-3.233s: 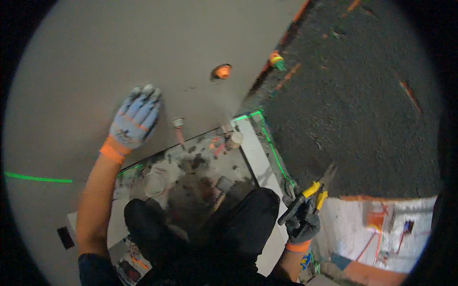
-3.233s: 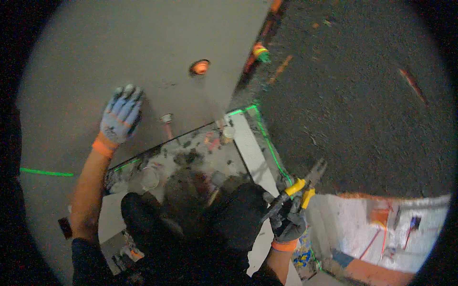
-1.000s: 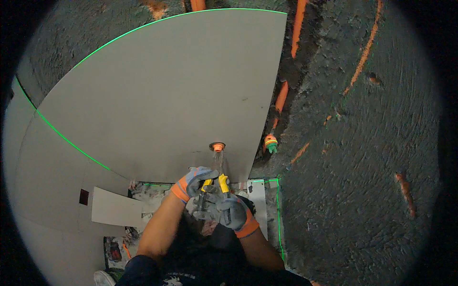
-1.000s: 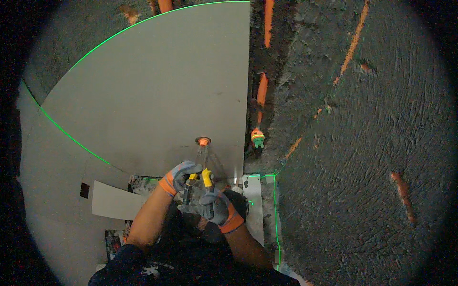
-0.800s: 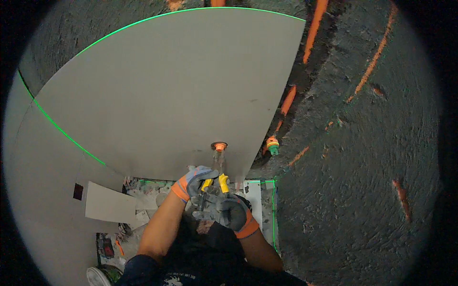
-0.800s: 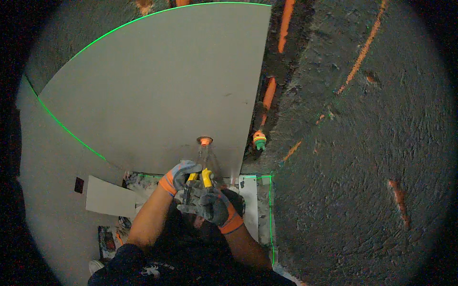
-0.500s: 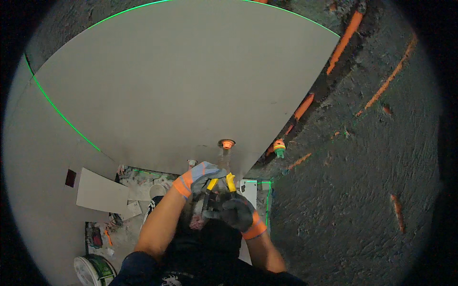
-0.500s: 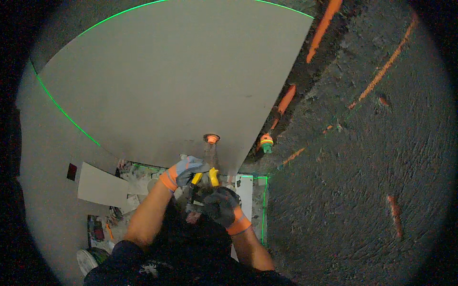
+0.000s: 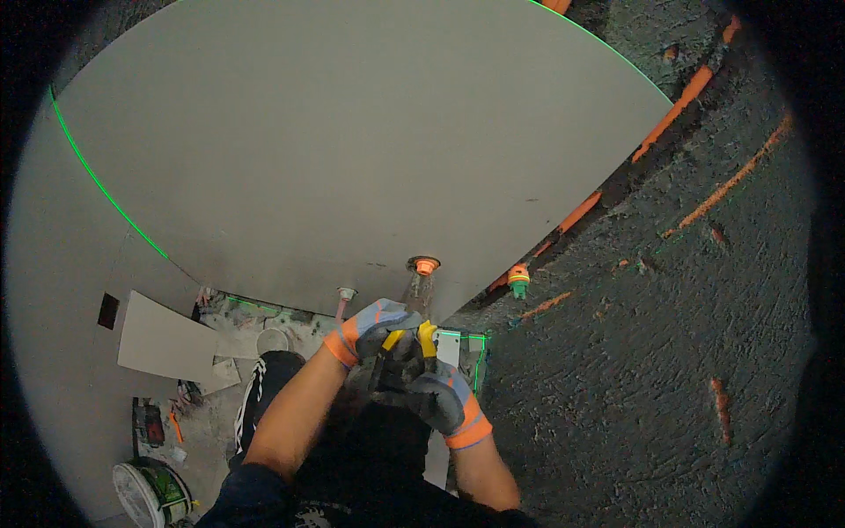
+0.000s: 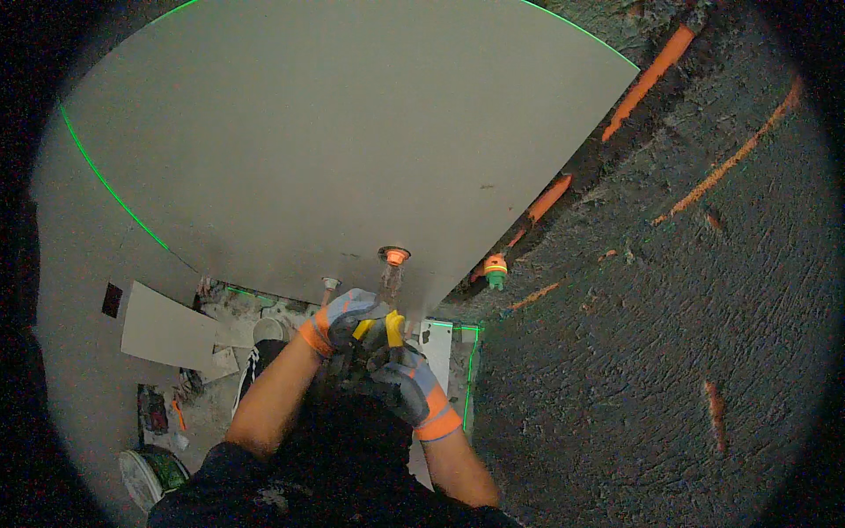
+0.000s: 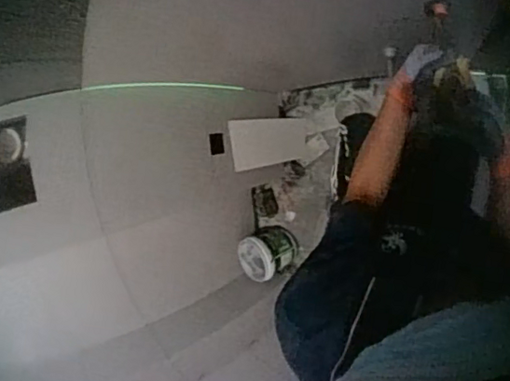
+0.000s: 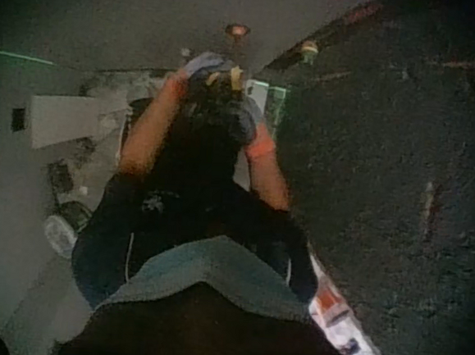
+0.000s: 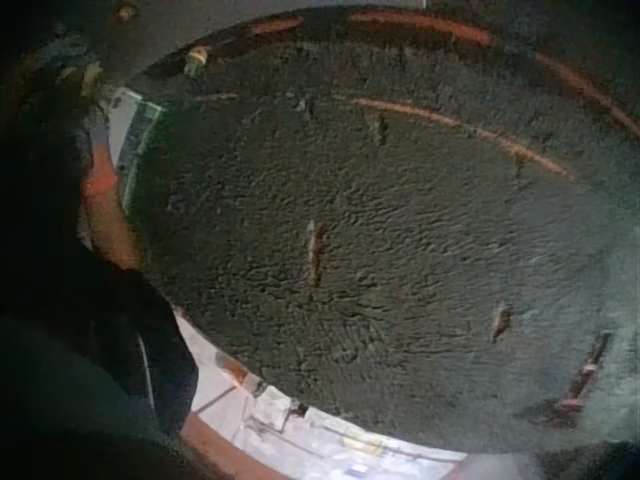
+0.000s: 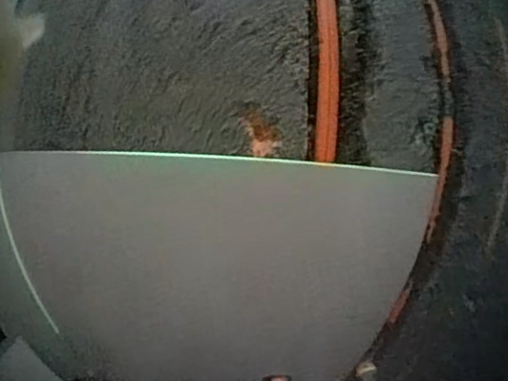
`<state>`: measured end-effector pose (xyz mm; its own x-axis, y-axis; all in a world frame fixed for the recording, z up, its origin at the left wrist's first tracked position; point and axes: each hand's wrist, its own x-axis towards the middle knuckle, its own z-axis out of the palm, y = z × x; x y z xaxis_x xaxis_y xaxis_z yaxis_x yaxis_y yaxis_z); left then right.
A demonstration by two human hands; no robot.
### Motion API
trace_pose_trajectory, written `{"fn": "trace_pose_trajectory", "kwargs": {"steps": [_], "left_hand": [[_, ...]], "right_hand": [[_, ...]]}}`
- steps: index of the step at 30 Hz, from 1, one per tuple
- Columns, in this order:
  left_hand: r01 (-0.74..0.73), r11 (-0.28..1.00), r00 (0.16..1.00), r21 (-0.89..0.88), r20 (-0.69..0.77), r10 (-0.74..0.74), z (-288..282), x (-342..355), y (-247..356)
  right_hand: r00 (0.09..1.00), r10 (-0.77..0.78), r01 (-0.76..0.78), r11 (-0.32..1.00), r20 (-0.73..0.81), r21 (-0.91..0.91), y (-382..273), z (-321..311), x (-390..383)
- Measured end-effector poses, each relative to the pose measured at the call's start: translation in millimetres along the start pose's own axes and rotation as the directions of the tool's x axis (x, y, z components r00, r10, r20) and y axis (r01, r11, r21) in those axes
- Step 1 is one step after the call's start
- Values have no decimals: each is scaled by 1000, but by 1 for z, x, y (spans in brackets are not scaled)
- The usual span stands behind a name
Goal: The person installs a large wall tile by tapping it with a rubber mallet, aligning it to a green laser line, and securing it with leveling clips and wedges. The person uses a hammer, leveling clips, and a clip tool to adjust and lock the tile in place.
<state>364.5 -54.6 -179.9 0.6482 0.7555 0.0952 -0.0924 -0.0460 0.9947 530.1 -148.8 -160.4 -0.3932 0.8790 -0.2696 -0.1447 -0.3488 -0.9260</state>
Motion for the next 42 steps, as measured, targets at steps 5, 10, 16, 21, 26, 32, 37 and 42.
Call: {"fn": "trace_pose_trajectory", "kwargs": {"steps": [5, 10, 16, 21, 26, 32, 37, 42], "left_hand": [[78, 926, 995, -369, -36, -98, 1, 0, -5], [154, 942, 986, -299, 111, -126, -1, 3, -1], [321, 830, 947, -456, 128, -296, 6, 3, -4], [-81, 997, 983, 1, -165, 80, 25, -1, 1], [286, 763, 894, -580, -125, -429, 50, -23, 10], [223, 718, 924, -660, -91, -371, 47, -21, 0], [190, 653, 927, -733, -85, -365, 55, -18, 13], [196, 794, 938, -575, -125, -323, 48, -28, 24]], "right_hand": [[996, 56, -50, 995, -75, 83, -17, 4, -11], [990, -17, -18, 969, -138, -245, -28, 7, -21], [936, 262, -206, 949, -236, 237, -21, 5, -24], [961, 101, -61, 986, -258, 156, -23, 3, -26], [967, 100, -72, 990, -233, 124, -29, 0, -26], [957, 140, -100, 982, -254, 162, -32, 1, -24], [957, 12, 3, 999, -288, 52, -29, 7, -22], [937, 197, -124, 959, -287, 254, -31, 7, -23]]}}
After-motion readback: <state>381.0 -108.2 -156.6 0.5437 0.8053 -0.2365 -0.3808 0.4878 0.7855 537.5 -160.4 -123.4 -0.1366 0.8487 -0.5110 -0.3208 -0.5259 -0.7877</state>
